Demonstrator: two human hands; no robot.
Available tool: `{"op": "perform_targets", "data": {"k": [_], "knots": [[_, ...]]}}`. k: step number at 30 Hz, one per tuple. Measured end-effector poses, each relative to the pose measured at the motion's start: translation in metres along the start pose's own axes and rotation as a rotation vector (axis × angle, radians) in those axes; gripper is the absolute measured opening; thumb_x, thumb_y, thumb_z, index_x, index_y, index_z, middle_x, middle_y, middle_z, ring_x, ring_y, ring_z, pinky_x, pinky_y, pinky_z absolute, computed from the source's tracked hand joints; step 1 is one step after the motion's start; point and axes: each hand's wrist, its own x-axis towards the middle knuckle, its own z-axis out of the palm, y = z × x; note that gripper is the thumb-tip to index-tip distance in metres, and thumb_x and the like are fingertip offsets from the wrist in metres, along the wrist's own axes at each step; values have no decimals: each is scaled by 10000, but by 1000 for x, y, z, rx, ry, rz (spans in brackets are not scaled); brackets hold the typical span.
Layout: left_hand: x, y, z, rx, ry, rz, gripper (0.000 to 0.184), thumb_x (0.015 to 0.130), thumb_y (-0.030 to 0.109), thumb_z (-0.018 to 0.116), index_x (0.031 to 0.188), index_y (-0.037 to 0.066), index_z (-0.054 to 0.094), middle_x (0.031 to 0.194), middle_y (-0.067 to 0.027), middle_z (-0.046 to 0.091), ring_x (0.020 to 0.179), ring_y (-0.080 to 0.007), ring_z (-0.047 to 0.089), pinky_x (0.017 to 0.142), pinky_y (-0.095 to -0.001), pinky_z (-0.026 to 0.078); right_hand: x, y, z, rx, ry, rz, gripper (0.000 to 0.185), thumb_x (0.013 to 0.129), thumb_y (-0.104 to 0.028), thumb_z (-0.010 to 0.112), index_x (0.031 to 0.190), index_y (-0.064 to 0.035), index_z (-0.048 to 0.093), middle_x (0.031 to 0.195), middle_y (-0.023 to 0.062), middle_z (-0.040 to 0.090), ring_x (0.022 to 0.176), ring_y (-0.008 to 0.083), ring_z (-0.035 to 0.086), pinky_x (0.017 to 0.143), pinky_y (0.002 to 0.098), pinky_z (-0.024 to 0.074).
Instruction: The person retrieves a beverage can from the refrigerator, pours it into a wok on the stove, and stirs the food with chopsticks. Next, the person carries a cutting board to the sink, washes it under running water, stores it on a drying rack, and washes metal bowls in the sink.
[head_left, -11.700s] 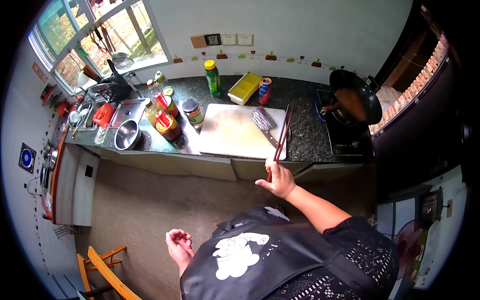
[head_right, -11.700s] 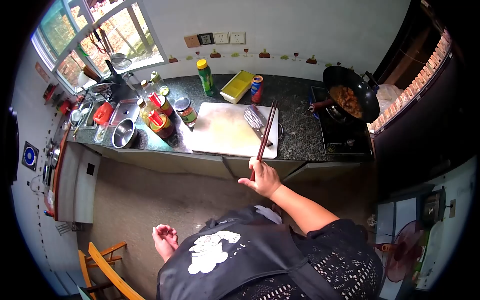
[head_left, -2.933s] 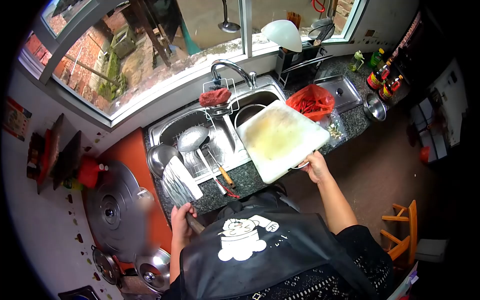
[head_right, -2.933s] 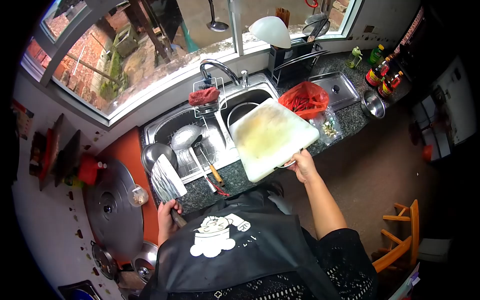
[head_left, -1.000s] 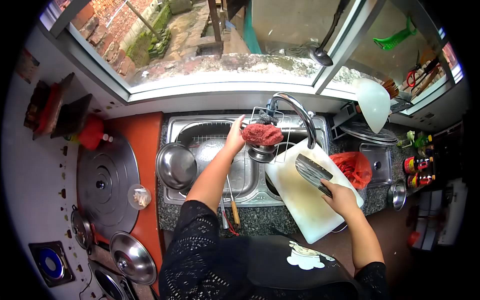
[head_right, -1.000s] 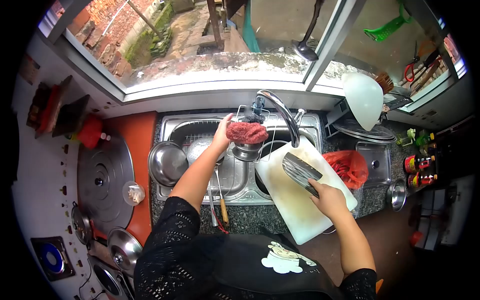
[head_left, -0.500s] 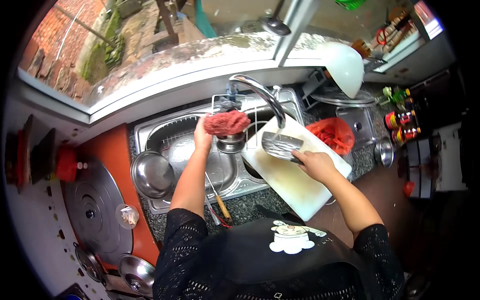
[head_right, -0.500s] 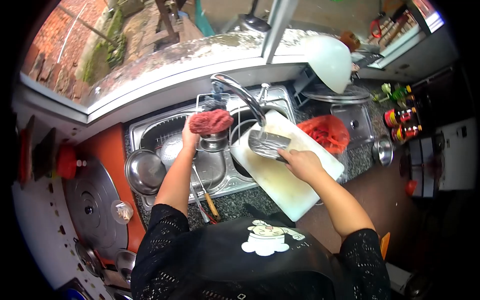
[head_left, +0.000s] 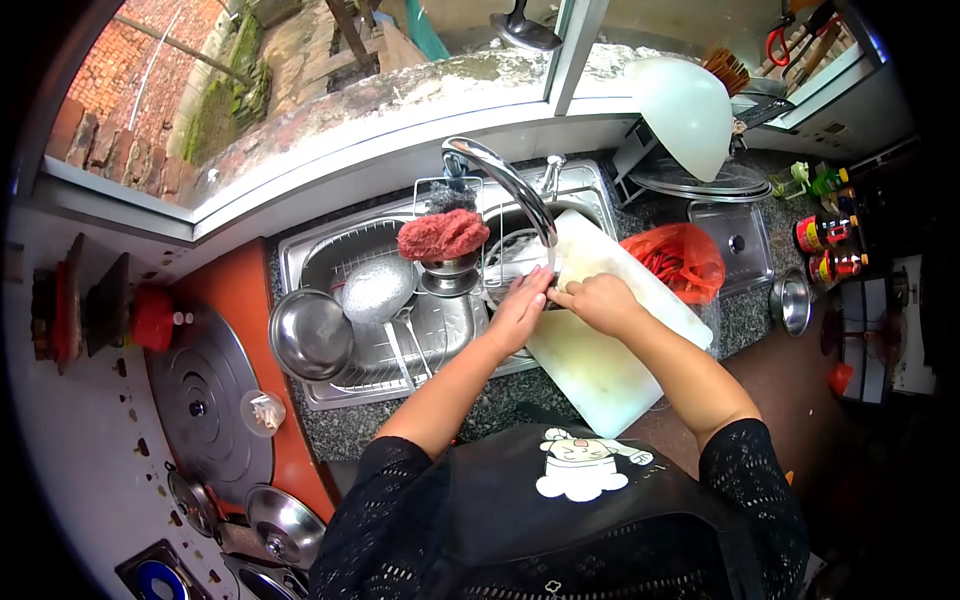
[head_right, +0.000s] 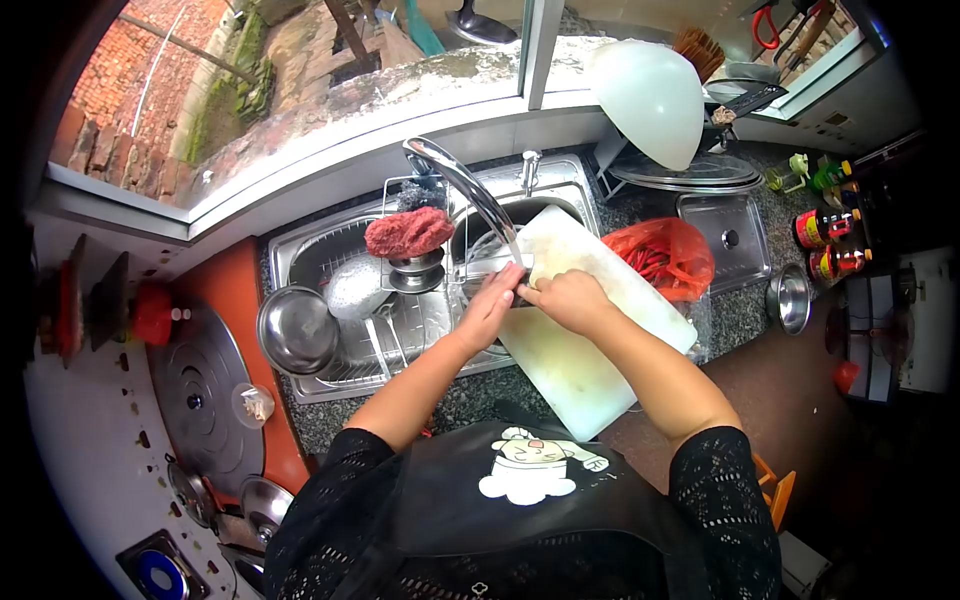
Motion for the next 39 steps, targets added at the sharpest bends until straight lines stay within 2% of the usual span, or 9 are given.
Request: {"op": "perform_targets", "data": {"k": [7,10,13,14,21,27,31,33,39], "knots": [[-6,-87,-4,697,173,-45,488,1019,227,366,1470,47,325,1549,-180,260,1447,-339,208,1159,-448,201,-17,11,7,143,65,152,375,841,-142,593,1213,-189,602,841,77,637,666,236,669,550,372,519],[-9,-72,-15,159,351,-153,479,1026,246,389,1440,8,364,1499,-211,343,1409,-332,303,1132,-418,267,-15,8,47,780,363,396,208,872,-132,607,1078,-112,608,799,75,617,587,187,622,507,337,490],[-10,-55,-21,-91,273,-419,476,1027,297,403,1375,-24,456,1393,-230,482,1340,-331,418,1099,-391,324,-10,13,47,2027,71,814,88,940,-143,567,976,-74,525,744,40,547,535,101,504,479,269,438],[-10,-64,-14,-188,330,-465,434,1018,304,432,1275,-17,569,1257,-190,605,1202,-287,559,1031,-370,403,-8,10,44,2164,100,864,136,964,-175,557,907,-89,469,743,22,536,510,73,448,448,229,410],[-9,-68,-2,-821,341,-798,388,998,356,452,1102,14,604,1020,-97,653,986,-190,642,847,-299,484,-6,6,55,2700,-41,1019,122,973,-182,554,954,-94,472,753,26,548,503,51,427,439,214,414],[-11,-73,-2,-716,343,-806,262,969,248,511,1054,21,609,954,-56,646,880,-152,643,768,-264,495,-25,1,4,1962,-78,850,159,934,-158,605,978,-65,485,711,15,523,493,73,447,434,249,402],[-5,-62,2,-675,301,-798,255,959,224,527,1058,13,629,966,-58,652,871,-145,641,761,-257,490,-61,-18,-60,969,-6,707,291,861,-207,680,1043,-13,561,786,160,660,665,288,647,613,383,499],[-1,-58,7,-607,304,-770,266,944,210,537,1080,12,653,984,-65,665,879,-148,631,776,-267,481,-78,-28,-56,899,52,708,301,861,-221,659,1061,-16,567,825,240,652,807,406,642,730,447,497],[-2,-31,19,-301,468,-716,265,907,170,548,1082,18,676,971,-77,676,883,-173,607,809,-290,460,-115,-54,-65,853,214,645,260,867,-194,633,1061,-34,566,833,250,642,822,426,629,728,467,493]]}}
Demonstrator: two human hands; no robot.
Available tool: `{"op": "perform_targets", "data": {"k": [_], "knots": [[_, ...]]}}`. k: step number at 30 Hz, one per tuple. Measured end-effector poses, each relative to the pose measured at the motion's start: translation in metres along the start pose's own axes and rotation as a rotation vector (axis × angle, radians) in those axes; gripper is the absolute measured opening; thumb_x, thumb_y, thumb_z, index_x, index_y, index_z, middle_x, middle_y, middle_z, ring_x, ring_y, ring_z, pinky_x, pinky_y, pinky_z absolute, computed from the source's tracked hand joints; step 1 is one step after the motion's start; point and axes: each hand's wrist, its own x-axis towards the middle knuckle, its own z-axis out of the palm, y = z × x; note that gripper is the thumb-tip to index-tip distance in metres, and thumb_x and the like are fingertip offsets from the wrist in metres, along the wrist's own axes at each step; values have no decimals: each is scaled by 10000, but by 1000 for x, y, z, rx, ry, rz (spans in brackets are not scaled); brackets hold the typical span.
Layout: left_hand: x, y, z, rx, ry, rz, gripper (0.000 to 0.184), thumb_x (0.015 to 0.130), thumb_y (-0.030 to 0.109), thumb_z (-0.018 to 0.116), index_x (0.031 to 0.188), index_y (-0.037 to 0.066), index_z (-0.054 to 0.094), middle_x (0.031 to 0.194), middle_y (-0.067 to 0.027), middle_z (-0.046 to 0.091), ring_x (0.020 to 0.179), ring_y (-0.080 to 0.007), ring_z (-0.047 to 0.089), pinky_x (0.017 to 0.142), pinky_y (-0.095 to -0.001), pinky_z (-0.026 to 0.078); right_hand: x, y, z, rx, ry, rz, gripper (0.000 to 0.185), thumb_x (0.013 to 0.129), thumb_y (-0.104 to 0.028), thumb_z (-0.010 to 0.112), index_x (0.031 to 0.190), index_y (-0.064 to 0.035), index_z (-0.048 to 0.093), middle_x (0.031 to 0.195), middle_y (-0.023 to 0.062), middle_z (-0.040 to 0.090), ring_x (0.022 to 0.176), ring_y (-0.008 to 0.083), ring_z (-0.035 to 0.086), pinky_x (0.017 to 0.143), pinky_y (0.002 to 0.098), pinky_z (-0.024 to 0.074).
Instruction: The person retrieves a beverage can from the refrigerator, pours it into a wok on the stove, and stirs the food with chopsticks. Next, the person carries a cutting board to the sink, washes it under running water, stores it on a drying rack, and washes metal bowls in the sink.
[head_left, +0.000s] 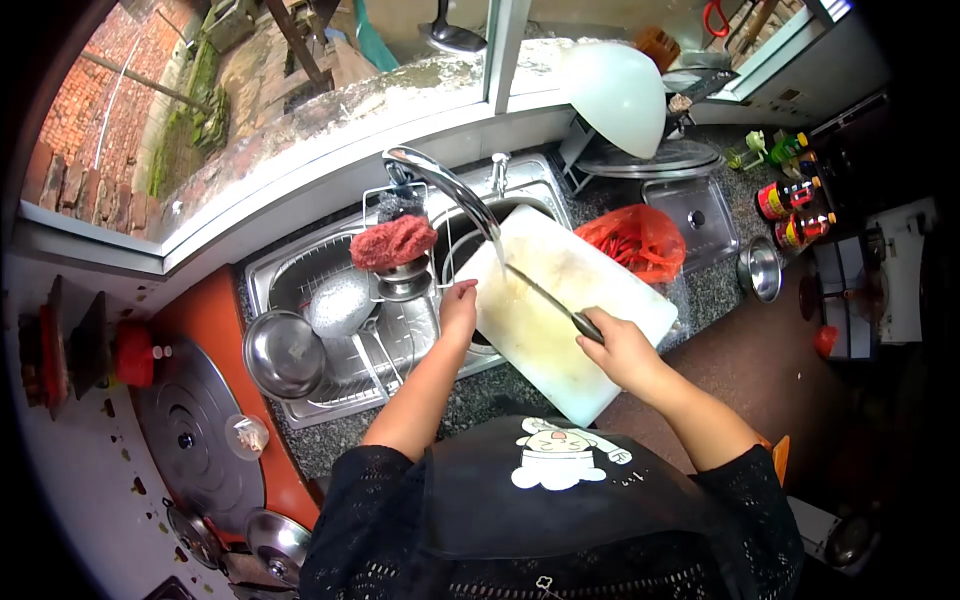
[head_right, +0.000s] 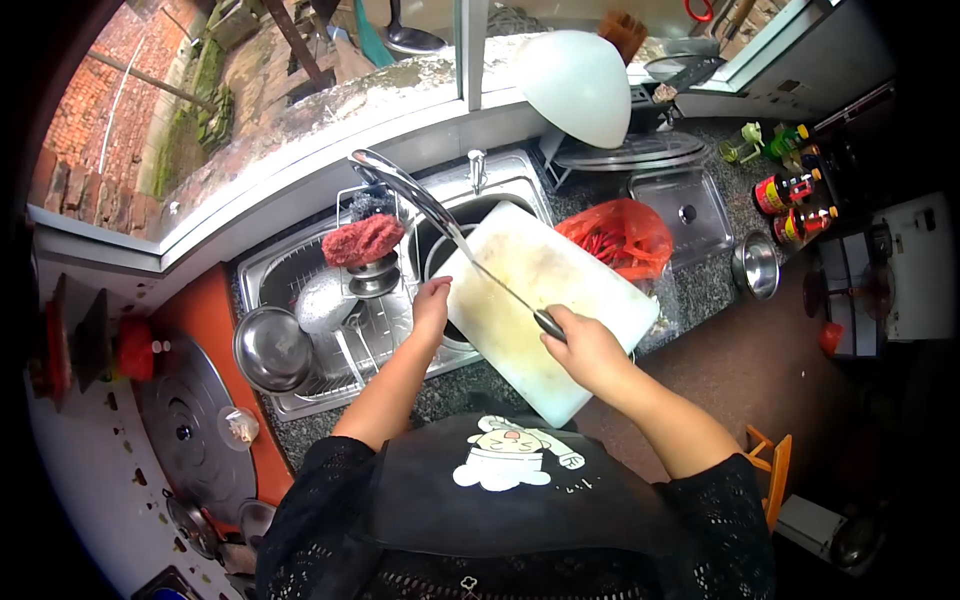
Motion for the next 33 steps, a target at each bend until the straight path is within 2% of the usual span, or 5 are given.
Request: {"op": "perform_targets", "data": {"k": [7,14,27,30,33], "knots": [[-36,-12,17,248,-39,422,181,871,176,631,939,24,702,942,-116,676,864,-220,627,782,-310,479,13,43,-1,188,-56,359,341,871,-235,660,1079,22,578,788,212,660,740,334,667,682,408,508],[-70,-12,33,563,-52,308,221,819,320,650,846,120,739,979,-133,683,947,-336,623,838,-429,476,-37,15,-1,158,264,-60,296,909,-219,624,1100,-12,536,842,215,644,781,352,669,702,405,510],[-77,-60,27,410,-50,237,222,817,268,658,874,62,718,853,-156,678,743,-287,637,708,-378,486,-48,76,3,191,5,154,343,913,-234,614,1143,-10,491,897,246,651,807,406,652,699,448,504],[-76,-63,29,293,-94,289,214,816,248,666,866,45,711,815,-140,664,718,-241,619,704,-349,483,-73,84,-12,226,189,-43,302,933,-245,611,1098,-17,502,798,169,642,662,283,654,587,380,496],[-89,-58,24,190,-119,216,198,864,202,640,898,14,690,781,-76,649,707,-153,581,679,-295,470,-97,75,-77,1182,-90,129,250,966,-273,573,1125,-104,479,714,9,498,465,79,428,451,228,384]]}}
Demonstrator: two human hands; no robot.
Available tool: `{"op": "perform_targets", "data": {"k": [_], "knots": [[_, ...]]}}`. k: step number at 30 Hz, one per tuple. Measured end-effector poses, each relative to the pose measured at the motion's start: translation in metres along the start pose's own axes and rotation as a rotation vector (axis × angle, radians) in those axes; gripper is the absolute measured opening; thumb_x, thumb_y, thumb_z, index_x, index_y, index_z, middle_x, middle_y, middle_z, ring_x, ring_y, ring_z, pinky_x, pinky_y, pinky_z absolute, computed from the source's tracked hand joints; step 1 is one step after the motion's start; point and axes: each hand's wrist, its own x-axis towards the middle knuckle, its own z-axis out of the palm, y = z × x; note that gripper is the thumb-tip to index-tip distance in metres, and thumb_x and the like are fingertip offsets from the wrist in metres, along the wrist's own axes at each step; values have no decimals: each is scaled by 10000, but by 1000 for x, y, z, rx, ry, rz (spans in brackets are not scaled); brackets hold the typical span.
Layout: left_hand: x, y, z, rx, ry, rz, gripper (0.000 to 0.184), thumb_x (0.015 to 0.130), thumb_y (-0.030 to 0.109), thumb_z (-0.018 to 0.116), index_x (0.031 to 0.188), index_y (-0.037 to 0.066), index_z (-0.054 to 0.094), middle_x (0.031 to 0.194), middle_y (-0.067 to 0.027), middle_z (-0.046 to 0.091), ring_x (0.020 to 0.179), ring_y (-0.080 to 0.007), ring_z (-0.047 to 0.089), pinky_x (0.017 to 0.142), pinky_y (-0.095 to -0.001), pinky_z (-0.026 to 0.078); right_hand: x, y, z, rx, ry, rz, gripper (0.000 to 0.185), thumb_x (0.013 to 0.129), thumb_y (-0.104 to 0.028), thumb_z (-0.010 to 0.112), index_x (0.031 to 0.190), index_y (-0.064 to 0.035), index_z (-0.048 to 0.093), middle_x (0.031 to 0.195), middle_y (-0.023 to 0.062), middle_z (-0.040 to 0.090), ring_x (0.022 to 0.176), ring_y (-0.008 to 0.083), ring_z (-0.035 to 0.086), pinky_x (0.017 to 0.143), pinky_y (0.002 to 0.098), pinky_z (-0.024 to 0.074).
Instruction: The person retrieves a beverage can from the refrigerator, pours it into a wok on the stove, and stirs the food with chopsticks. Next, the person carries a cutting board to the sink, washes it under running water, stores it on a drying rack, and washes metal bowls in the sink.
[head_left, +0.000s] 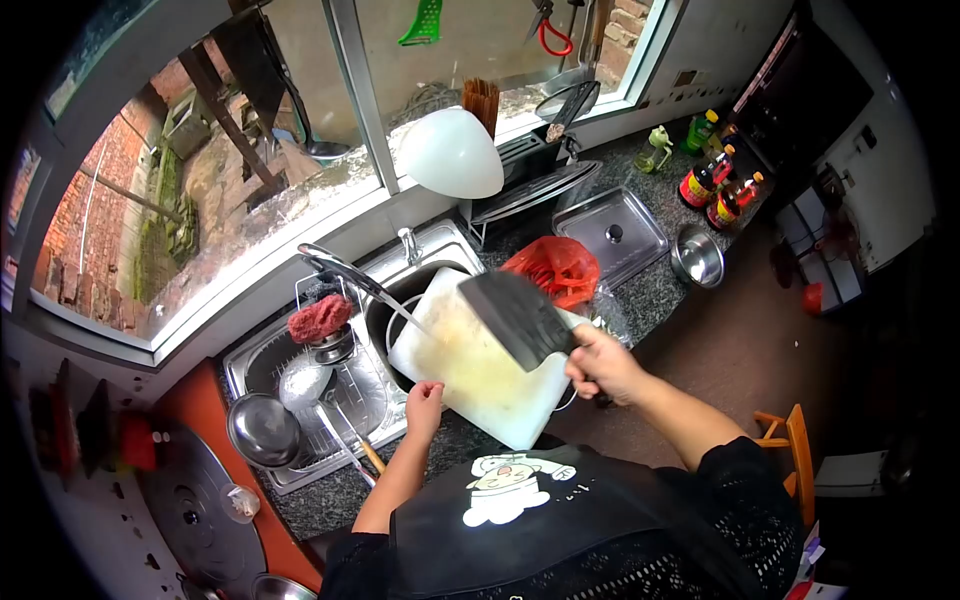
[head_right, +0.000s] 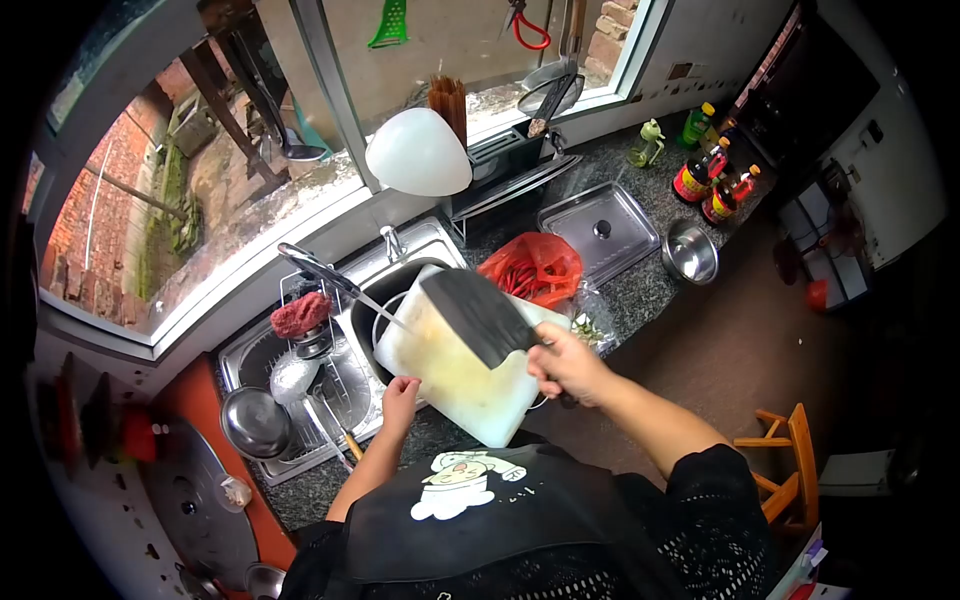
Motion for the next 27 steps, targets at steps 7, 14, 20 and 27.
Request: {"op": "perform_targets", "data": {"k": [7,14,20,27], "knots": [[-12,-3,0,-59,28,-15,170,881,167,626,903,6,672,774,-39,643,712,-117,569,670,-268,461,0,-167,-54,126,169,-327,259,969,-378,519,1031,-126,511,681,-12,493,453,82,407,436,226,346],[-37,-14,-7,-77,167,-137,146,902,148,632,900,7,668,739,-8,613,669,-93,530,615,-254,436,51,-87,-29,150,-624,132,253,985,-328,525,926,-85,563,621,53,498,449,131,470,438,277,405],[-43,-16,-34,-99,316,-122,108,899,120,626,897,15,653,794,-15,633,733,-91,553,687,-240,447,59,-97,-36,-1545,-468,-54,318,885,-348,629,1055,-79,616,840,188,663,814,373,662,726,457,509],[-54,-18,-25,-119,305,-191,105,911,111,615,918,12,649,821,-8,628,739,-83,543,699,-238,442,65,-264,-83,-1588,262,-707,194,843,-133,619,994,-13,600,861,123,607,795,273,624,730,373,487]]}}
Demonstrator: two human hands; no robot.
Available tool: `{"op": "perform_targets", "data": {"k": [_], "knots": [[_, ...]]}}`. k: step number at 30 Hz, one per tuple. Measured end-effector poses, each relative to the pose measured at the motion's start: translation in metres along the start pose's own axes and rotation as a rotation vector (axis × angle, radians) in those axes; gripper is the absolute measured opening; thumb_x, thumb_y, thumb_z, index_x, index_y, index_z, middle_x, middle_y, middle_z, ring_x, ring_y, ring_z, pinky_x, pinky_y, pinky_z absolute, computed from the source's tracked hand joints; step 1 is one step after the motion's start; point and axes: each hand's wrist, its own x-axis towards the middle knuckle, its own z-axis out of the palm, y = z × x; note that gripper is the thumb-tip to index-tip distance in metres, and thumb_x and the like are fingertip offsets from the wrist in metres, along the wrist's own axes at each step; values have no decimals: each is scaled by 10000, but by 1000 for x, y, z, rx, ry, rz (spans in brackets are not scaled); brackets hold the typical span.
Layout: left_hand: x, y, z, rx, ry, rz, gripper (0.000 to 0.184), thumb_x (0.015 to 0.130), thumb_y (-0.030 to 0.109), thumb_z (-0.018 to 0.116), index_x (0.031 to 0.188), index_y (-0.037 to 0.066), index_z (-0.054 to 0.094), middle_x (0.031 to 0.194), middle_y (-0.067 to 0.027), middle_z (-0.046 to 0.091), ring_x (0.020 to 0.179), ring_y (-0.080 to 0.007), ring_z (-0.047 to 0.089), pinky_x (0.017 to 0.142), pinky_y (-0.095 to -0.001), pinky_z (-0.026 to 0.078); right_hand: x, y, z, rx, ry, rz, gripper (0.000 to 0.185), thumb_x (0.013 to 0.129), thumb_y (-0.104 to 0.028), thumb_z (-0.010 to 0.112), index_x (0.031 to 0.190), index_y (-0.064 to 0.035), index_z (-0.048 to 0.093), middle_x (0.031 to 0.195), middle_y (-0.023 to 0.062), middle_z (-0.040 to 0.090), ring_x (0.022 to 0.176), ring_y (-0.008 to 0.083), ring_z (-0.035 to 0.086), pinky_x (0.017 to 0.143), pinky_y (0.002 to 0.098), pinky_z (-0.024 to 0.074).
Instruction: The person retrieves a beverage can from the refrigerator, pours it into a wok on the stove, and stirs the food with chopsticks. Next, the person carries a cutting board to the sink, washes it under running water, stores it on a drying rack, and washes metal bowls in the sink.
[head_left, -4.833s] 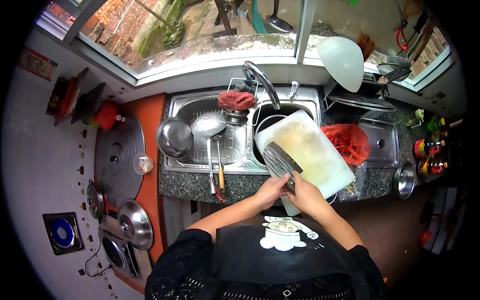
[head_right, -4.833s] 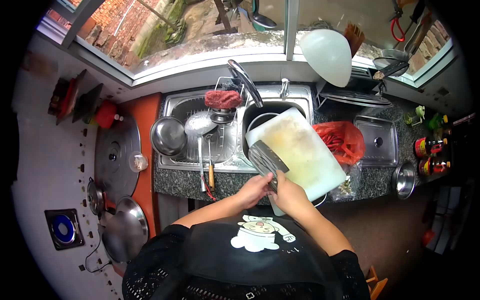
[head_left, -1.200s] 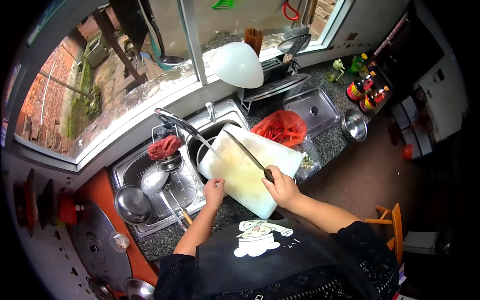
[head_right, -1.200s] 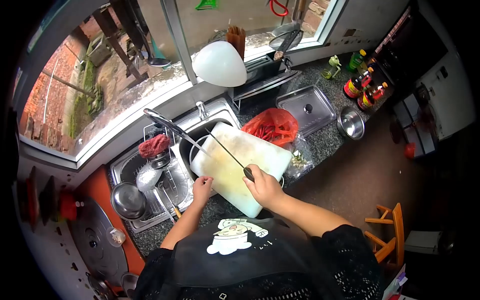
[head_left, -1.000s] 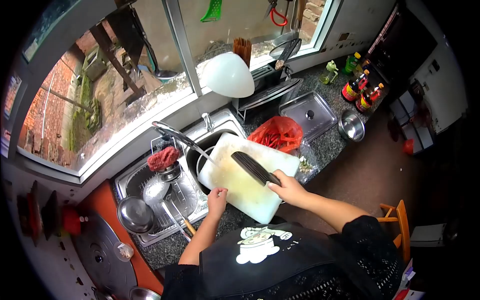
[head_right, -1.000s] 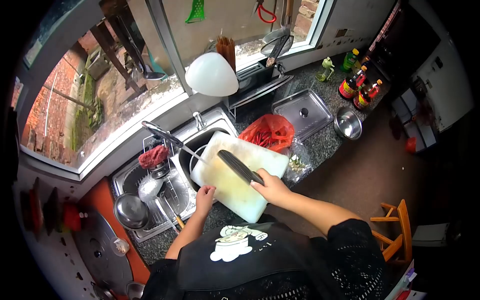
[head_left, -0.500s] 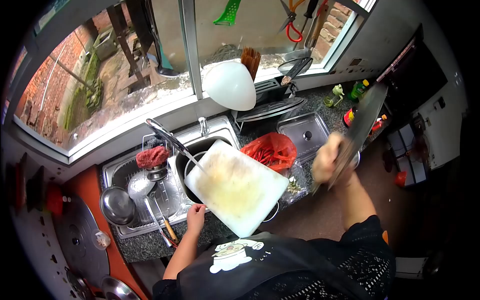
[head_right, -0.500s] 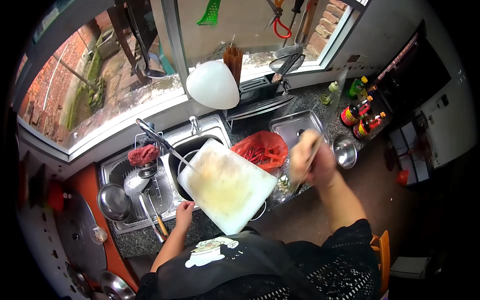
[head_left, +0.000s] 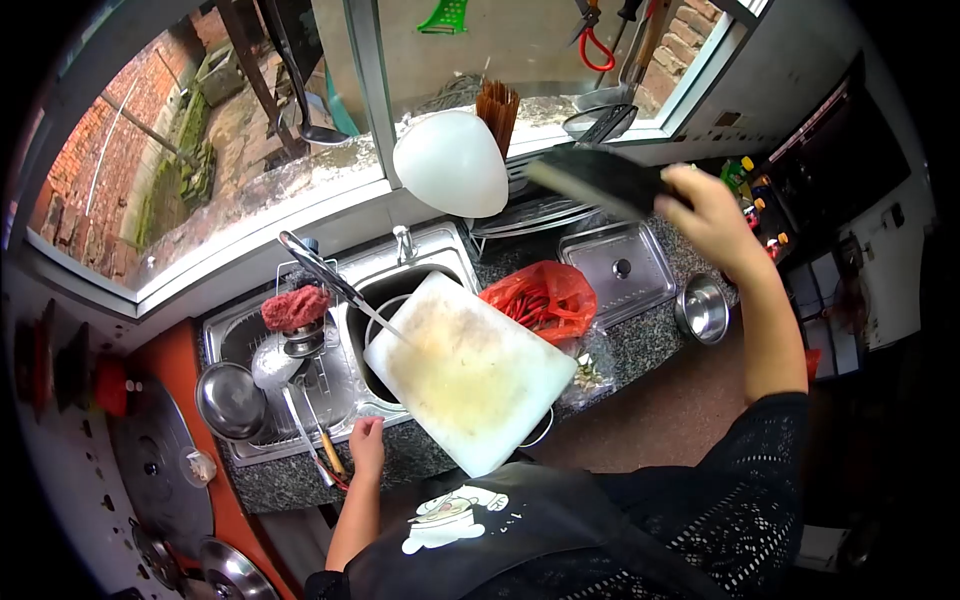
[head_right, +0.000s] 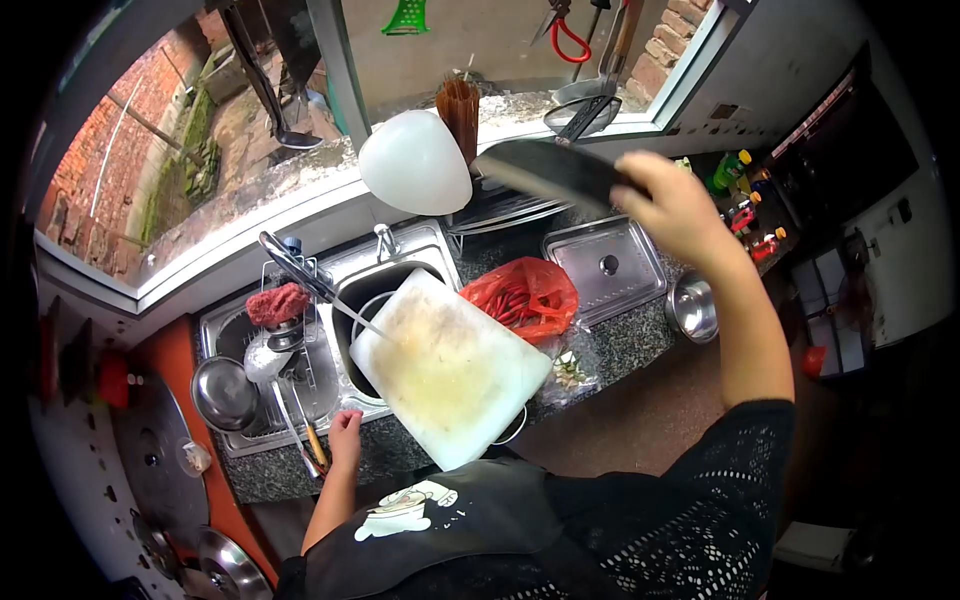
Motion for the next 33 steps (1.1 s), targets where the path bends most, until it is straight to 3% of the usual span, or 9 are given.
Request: {"op": "perform_targets", "data": {"k": [2,3,7,10,19,23,29,33], "knots": [[-6,9,12,-3,-43,-41,105,915,108,610,928,12,651,825,-7,628,749,-82,548,706,-236,443,37,23,11,-318,97,0,190,861,-176,603,985,-32,603,911,130,622,874,343,625,748,417,486],[-9,12,18,1,-43,62,112,919,109,606,945,11,653,820,0,627,754,-75,553,703,-227,445,58,38,23,-393,97,-32,173,858,-170,596,982,-51,614,923,117,632,899,334,632,750,423,485],[-22,10,32,-24,-60,22,110,920,105,605,948,12,654,818,5,629,755,-67,554,701,-218,444,132,93,76,-640,-23,-238,150,827,-111,581,961,-119,647,935,70,653,919,291,650,746,420,479],[-35,17,26,7,-48,-12,102,917,101,607,939,15,657,811,10,628,740,-63,548,689,-221,444,158,96,99,-801,-6,-251,204,802,-73,575,968,-156,660,946,42,664,921,261,661,757,421,477],[-50,-10,5,-10,30,-34,98,913,101,613,946,27,669,827,3,641,752,-70,564,706,-222,451,198,95,109,-813,-211,-260,234,801,-76,595,997,-168,684,917,54,671,907,269,674,754,423,481],[-52,-6,7,-44,32,-34,103,920,109,608,949,28,664,834,4,633,765,-73,558,721,-220,447,204,99,115,-766,-83,-328,192,803,-85,597,940,-166,703,856,59,675,900,262,677,730,417,480],[-50,-10,8,-68,42,-52,108,925,113,602,953,27,660,825,8,624,763,-72,550,718,-217,440,216,102,123,-837,-222,-324,167,810,-100,598,904,-184,707,873,40,664,878,253,671,760,394,451],[-48,-8,8,-19,25,-64,105,924,110,610,959,25,661,846,6,638,770,-70,561,717,-222,451,227,111,147,-905,-139,-497,149,844,-163,587,869,-221,722,891,0,646,951,214,620,811,373,424]]}}
